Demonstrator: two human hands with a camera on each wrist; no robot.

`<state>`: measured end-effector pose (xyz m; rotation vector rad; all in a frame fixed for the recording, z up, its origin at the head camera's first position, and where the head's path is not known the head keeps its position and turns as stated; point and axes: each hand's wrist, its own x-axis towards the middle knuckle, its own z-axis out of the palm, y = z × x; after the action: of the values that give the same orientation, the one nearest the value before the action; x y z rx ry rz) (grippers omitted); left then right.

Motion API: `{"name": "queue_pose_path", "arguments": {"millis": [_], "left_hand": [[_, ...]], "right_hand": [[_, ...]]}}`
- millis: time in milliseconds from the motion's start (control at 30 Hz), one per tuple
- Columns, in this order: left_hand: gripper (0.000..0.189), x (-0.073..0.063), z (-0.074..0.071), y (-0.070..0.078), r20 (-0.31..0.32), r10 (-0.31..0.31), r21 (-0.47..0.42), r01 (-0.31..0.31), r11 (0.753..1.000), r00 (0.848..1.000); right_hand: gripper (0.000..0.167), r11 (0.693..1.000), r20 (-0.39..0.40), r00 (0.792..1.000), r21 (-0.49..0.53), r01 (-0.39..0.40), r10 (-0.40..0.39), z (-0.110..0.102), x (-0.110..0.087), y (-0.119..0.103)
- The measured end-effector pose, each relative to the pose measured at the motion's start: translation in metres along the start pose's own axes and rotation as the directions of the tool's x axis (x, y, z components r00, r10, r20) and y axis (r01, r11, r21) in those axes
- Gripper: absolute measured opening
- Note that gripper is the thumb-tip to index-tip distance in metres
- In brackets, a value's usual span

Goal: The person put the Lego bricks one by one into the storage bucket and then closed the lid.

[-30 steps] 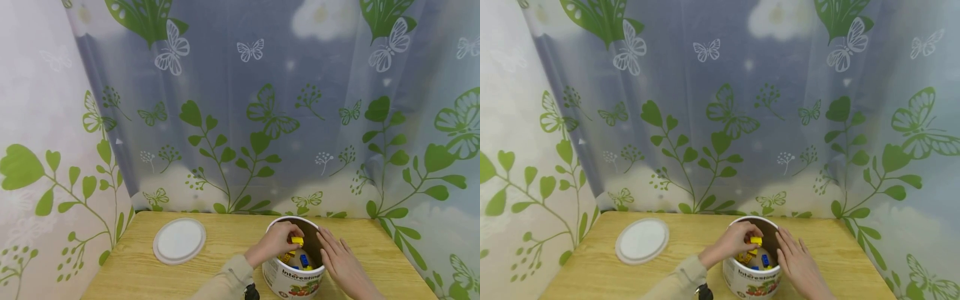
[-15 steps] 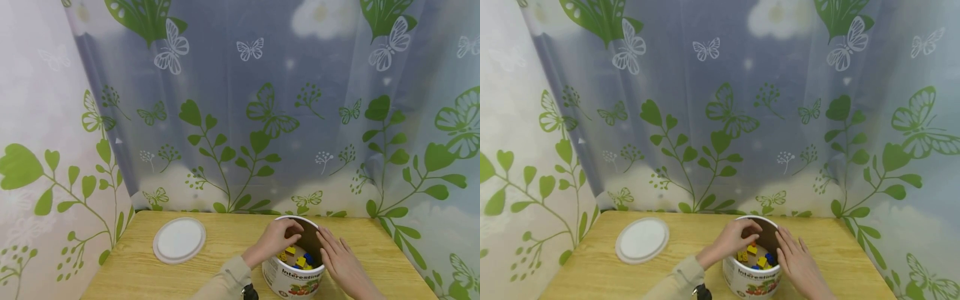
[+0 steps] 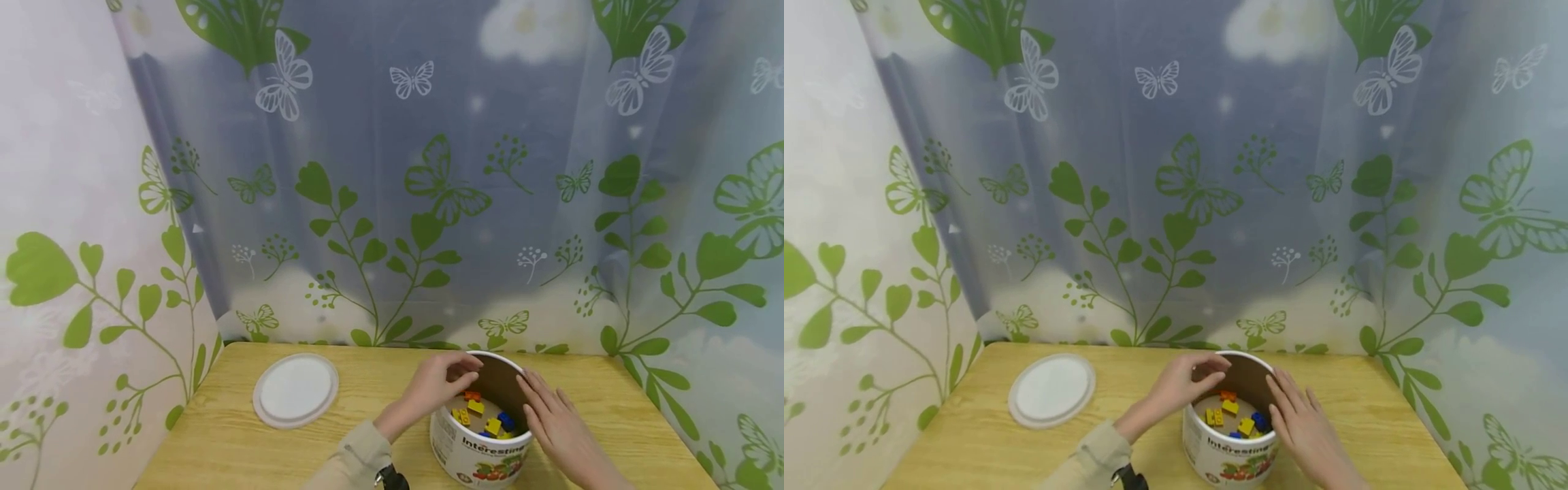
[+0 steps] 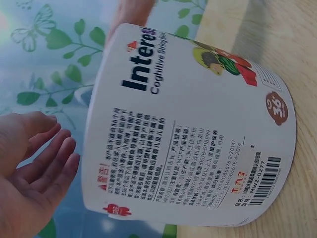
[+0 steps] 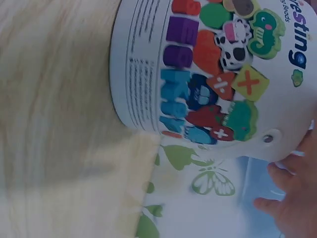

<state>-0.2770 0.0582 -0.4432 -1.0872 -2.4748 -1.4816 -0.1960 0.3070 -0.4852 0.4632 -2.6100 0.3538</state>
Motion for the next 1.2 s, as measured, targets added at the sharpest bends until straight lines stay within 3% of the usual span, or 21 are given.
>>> {"name": "queue_pose_path", "arguments": {"millis": [133,300,567,800,933,1033,1200], "left_hand": [[0.019,-0.009,-0.008,-0.002,-0.026,-0.040,-0.062,0.039,0.997,0.999],[0.020,-0.021,-0.019,-0.006,-0.070,-0.071,-0.101,0.064,0.993,0.995],[0.024,-0.039,-0.037,-0.016,-0.100,-0.106,-0.157,0.090,0.984,0.989],[0.022,-0.051,-0.055,-0.027,-0.115,-0.127,-0.216,0.100,0.971,0.985],[0.022,-0.059,-0.070,-0.032,-0.135,-0.157,-0.223,0.124,0.967,0.978],[0.024,-0.066,-0.083,-0.032,-0.161,-0.180,-0.235,0.139,0.962,0.970],[0.026,-0.081,-0.110,-0.045,-0.196,-0.235,-0.253,0.183,0.950,0.952]], "right_hand": [[0.051,0.997,-0.054,0.999,0.080,0.004,0.000,0.000,-0.001,-0.003],[0.050,0.995,-0.152,0.988,0.099,0.026,-0.010,-0.006,0.002,-0.012],[0.051,0.981,-0.360,0.933,0.174,0.089,-0.020,-0.010,0.022,-0.042],[0.039,0.937,-0.371,0.927,0.341,0.079,0.056,-0.008,0.043,-0.074],[0.033,0.883,-0.307,0.945,0.467,0.046,0.113,-0.003,0.054,-0.088],[0.029,0.807,-0.211,0.964,0.591,-0.006,0.161,0.000,0.062,-0.099],[0.031,0.680,-0.107,0.976,0.731,-0.050,0.187,0.009,0.075,-0.121]]}}
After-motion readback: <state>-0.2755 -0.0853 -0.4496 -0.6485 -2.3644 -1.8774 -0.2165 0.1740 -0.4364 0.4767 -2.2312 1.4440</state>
